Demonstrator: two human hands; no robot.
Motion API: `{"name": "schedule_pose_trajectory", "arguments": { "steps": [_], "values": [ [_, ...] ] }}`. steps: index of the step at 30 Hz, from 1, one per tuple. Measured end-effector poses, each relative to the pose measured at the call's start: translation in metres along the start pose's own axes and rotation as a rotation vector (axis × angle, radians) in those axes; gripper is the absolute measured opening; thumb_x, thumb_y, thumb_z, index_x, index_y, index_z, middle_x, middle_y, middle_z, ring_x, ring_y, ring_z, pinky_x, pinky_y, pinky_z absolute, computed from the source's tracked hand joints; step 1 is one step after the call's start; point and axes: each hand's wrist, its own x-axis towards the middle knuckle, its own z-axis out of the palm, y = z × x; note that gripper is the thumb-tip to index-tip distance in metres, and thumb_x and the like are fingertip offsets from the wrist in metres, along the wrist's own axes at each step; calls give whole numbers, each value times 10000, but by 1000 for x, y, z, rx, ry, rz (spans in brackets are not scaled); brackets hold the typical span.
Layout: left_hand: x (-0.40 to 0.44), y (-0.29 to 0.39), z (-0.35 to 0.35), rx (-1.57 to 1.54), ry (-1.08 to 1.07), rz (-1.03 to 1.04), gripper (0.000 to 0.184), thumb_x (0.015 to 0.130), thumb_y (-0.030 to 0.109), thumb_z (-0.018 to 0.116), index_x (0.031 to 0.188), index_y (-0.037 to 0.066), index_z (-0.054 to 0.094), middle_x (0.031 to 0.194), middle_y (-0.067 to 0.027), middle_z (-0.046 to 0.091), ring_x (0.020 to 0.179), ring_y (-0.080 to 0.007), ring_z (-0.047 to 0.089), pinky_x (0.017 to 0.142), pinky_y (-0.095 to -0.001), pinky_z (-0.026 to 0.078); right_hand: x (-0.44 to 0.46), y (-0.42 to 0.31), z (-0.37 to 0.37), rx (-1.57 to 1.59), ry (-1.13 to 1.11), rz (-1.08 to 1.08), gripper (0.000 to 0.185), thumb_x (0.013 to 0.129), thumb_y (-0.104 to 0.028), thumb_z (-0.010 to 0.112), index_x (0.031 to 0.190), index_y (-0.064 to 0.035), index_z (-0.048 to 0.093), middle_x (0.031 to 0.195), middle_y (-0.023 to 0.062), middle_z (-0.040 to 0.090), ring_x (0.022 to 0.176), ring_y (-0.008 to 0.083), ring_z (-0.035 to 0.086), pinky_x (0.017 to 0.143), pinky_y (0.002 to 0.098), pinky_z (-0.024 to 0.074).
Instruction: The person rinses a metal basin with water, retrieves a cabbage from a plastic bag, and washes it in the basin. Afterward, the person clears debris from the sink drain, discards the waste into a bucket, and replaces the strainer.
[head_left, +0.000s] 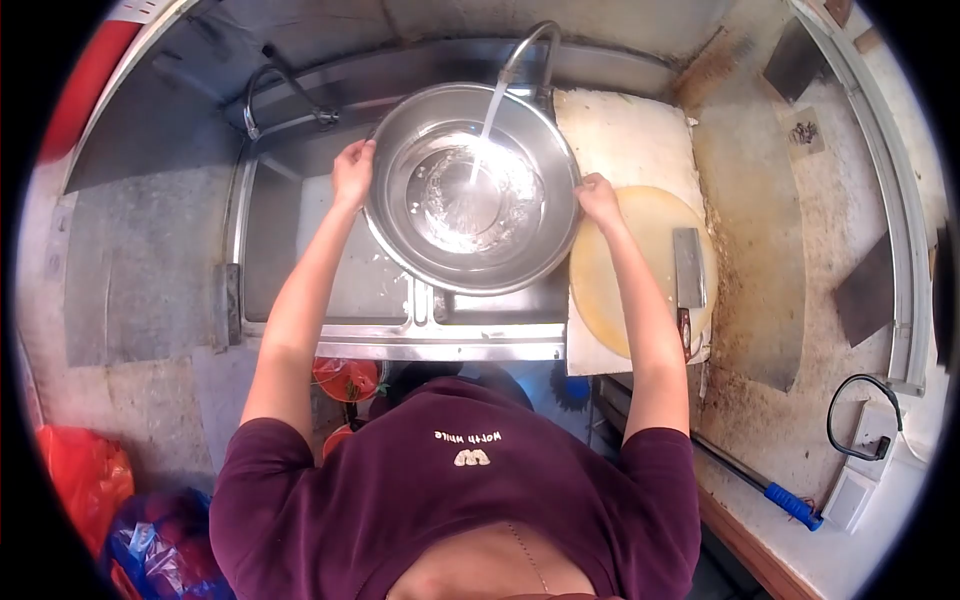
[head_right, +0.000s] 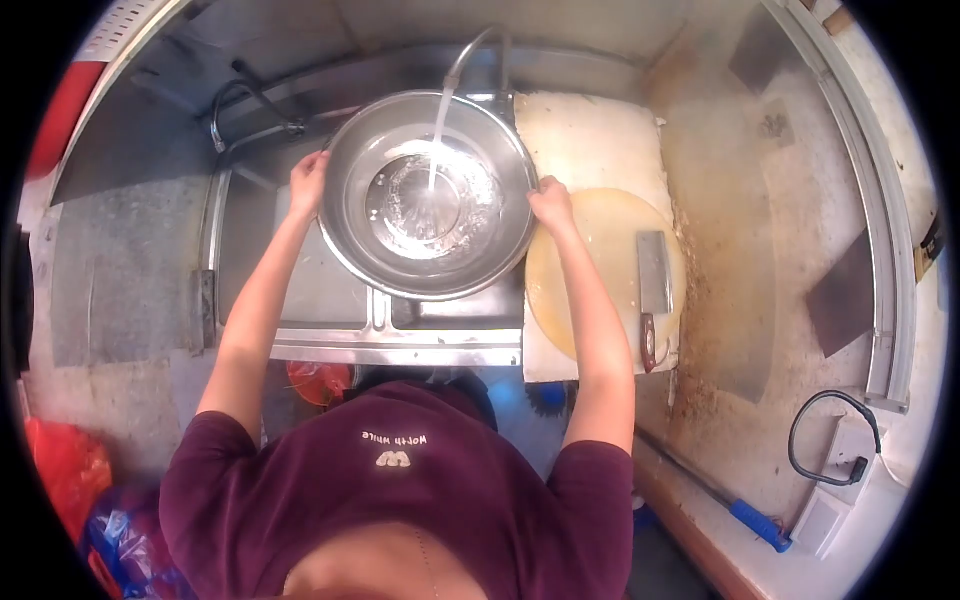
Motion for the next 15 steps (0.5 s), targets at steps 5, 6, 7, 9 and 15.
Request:
{"name": "schedule_pose_trajectory", "arguments": {
  "steps": [5, 6, 7, 9, 15],
  "values": [
    [3, -4, 2, 29, 9, 74, 394, 845, 301, 545, 1074, -19, 570, 946, -134, 642, 882, -178, 606, 792, -272, 435, -8, -77, 8, 186, -7, -166, 270, 738, -124, 553, 960, 29, 575, 843, 149, 628, 780, 236, 607, 669, 315, 468],
    [1, -2, 2, 22, 8, 78, 397, 846, 302, 543, 1075, -21, 568, 945, -134, 642, 881, -180, 607, 793, -273, 435, -1, -86, 18, 244, -75, -196, 254, 757, -115, 539, 969, 21, 574, 825, 129, 629, 758, 221, 606, 638, 302, 469],
    [-1, -1, 3, 14, 5, 80, 399, 847, 303, 541, 1077, -22, 566, 944, -134, 643, 880, -181, 607, 793, -273, 435, 0, -107, 25, 381, -180, -75, 237, 751, -98, 530, 952, 19, 579, 827, 128, 627, 759, 216, 605, 643, 299, 469],
    [-2, -2, 4, -4, -10, 74, 405, 851, 306, 532, 1092, -19, 558, 946, -133, 642, 887, -189, 607, 798, -277, 436, 11, -149, 36, 648, -391, 173, 210, 740, -64, 511, 919, 15, 590, 831, 126, 623, 762, 205, 604, 654, 292, 468],
    [-2, -4, 4, 31, -24, 56, 415, 852, 308, 518, 1114, -13, 543, 969, -157, 632, 925, -238, 606, 815, -307, 438, 68, -227, 75, -653, -424, -660, 279, 761, -105, 515, 1023, -22, 568, 1005, 119, 602, 965, 243, 574, 840, 378, 451]
  ]
}}
